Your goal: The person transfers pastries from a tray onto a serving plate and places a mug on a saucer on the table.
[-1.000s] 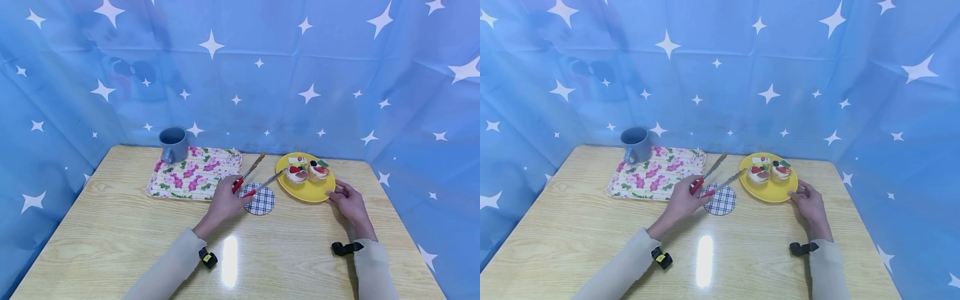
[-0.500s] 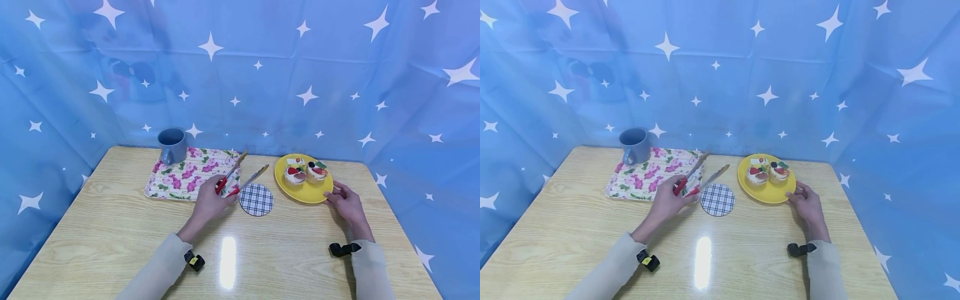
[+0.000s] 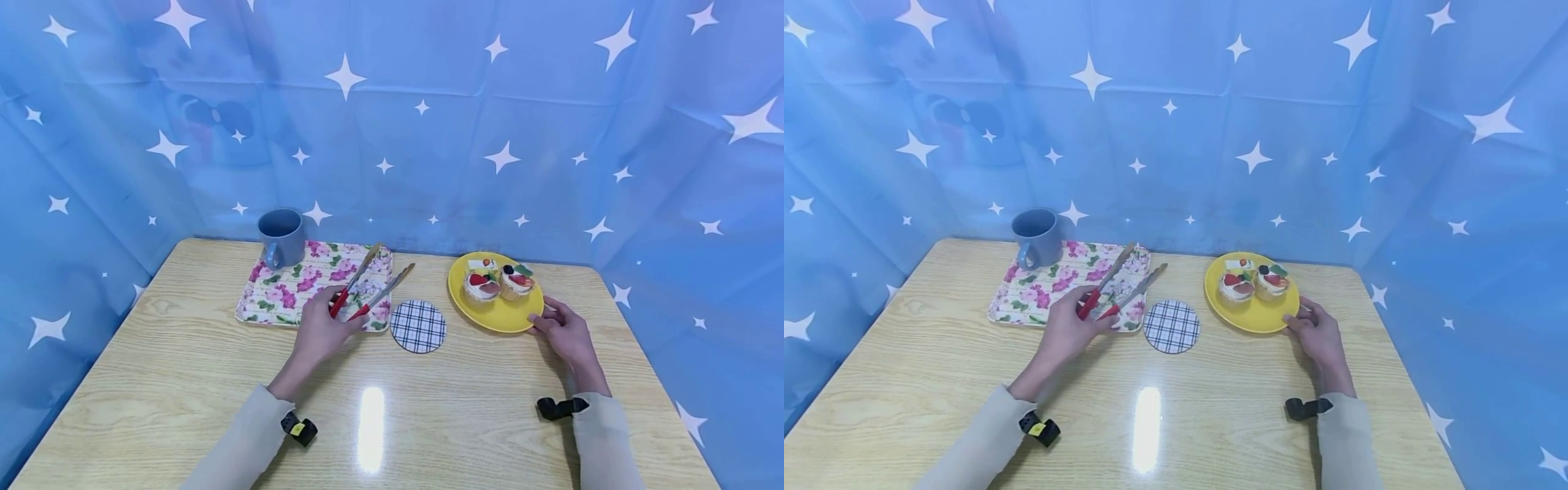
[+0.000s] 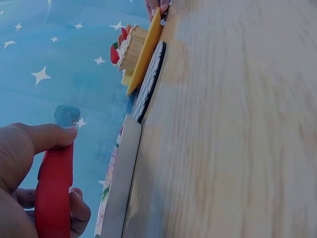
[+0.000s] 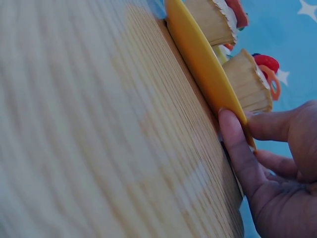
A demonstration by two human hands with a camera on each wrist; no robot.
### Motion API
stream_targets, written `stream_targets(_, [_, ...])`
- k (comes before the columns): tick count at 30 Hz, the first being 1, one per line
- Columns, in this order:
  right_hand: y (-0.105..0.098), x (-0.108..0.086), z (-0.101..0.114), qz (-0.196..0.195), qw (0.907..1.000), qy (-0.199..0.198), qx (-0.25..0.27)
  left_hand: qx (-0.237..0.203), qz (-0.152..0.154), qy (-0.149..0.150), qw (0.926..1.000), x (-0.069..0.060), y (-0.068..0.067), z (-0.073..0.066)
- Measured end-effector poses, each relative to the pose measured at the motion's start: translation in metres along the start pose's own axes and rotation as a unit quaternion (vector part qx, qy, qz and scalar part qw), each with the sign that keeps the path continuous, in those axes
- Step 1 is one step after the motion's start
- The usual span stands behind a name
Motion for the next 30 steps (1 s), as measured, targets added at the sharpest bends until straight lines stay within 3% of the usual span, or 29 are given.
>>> stream_targets(13, [0.001, 0.000, 0.000, -0.001, 1.0000, 0.006, 0.007, -0.004, -0.012, -0.037, 0.9992, -0.010, -0.022, 0.018])
stream_targets(30, [0.001, 0.000, 0.000, 0.001, 0.9998, 0.011, 0.013, 0.034, -0.039, -0.061, 0.9968, -0.030, -0.049, 0.040])
Point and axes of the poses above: each hand's wrist, its own x-axis towards the middle knuckle, its own y-axis out of the palm, z = x × y, the point moved 5 cm from there along x, towards the middle knuckle, and after that the axes turned 9 degrees about z, right-handed, at the moved point
